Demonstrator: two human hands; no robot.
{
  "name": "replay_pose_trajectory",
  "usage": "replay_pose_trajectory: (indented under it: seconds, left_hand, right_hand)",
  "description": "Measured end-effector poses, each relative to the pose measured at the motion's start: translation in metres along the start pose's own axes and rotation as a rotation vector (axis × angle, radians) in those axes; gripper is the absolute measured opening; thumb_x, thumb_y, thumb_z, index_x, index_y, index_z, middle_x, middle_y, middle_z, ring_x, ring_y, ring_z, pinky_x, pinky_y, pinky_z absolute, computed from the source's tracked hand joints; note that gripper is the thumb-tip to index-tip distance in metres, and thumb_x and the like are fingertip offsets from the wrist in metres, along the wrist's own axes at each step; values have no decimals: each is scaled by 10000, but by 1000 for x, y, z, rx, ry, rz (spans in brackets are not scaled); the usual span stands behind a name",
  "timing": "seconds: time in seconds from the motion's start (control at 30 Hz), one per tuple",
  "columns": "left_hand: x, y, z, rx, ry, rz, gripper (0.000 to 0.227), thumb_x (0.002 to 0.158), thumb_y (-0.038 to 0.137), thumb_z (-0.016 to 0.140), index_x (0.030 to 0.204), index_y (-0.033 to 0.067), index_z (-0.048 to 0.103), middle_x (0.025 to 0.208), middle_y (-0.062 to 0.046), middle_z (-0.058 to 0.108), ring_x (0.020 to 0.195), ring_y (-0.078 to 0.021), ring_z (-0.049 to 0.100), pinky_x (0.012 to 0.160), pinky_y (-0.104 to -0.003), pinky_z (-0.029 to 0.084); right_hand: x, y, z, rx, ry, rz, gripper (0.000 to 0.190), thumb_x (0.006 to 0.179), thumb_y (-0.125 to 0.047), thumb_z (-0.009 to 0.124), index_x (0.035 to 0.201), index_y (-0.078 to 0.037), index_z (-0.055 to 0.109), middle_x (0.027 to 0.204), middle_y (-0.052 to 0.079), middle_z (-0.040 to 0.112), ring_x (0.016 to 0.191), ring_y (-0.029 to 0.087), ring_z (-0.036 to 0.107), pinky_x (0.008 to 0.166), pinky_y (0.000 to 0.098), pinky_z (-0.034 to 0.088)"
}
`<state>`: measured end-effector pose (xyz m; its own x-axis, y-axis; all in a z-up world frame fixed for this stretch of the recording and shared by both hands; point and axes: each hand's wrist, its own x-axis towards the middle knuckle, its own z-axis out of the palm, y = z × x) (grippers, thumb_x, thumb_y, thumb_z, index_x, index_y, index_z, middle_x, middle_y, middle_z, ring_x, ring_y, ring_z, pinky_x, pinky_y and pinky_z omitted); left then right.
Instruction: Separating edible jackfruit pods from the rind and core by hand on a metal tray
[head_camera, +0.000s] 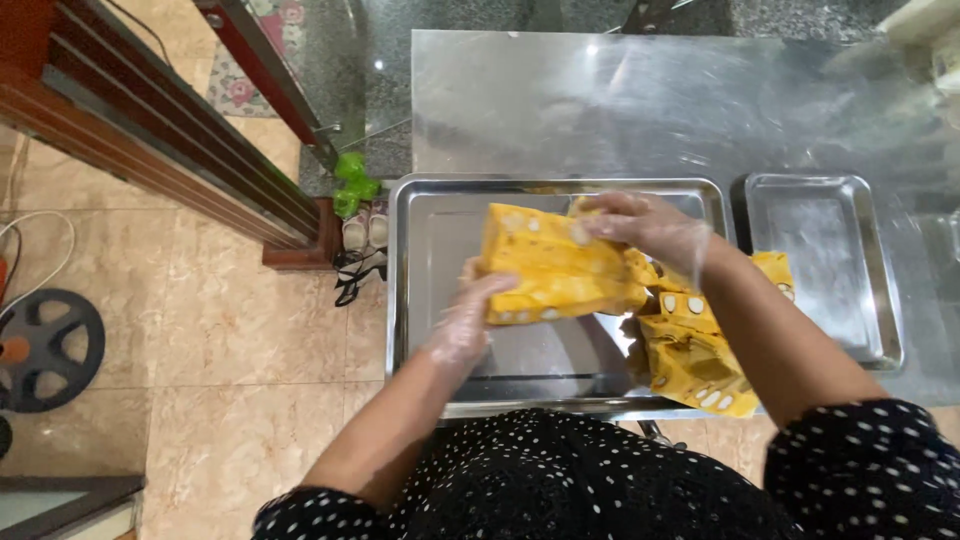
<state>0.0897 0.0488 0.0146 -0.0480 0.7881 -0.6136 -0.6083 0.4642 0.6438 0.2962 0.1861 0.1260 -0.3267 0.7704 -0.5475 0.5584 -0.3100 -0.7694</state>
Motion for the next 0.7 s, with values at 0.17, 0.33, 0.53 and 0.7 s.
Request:
replay_pose_trajectory:
  seconds: [0.17,0.33,0.53,0.7]
  left_hand:
    - [-1,22,-48,-243,277,73,505,680,289,862,1083,211,568,1011,-126,684,874,-324,704,689,-455,629]
    - [-7,52,-25,-297,455,173,574,682,255,897,1142,195,558,1063,-141,714,949,-318,709,782,-452,620]
    - [72,20,-35,-401,623,207,635,703,198,910,1240,184,571,1093,-171,703,963,-344,728,795,-438,639]
    - [51,32,-26,-176,694,100,651,802,376,885,1348,292,540,1183,-175,675,979,-331,744,838,-442,679]
  right_hand:
    - [44,1,-11,-430,71,-50,835,902,-558,739,1594,-172,473,1320,239,663,1225,439,638,1053,553,485]
    - [34,43,-8,-763,-13,59,908,908,-414,738,1656,-122,313,1493,310,537,1397,489,511,1203,570,370]
    - [57,119,-18,-772,-25,122,1062,823,-538,738,1677,-152,238,1570,303,478,1436,492,474,1240,543,349]
    - [55,124,-3,-619,62,155,1049,767,-550,798,1654,-263,318,1473,321,566,1379,486,532,1201,517,395]
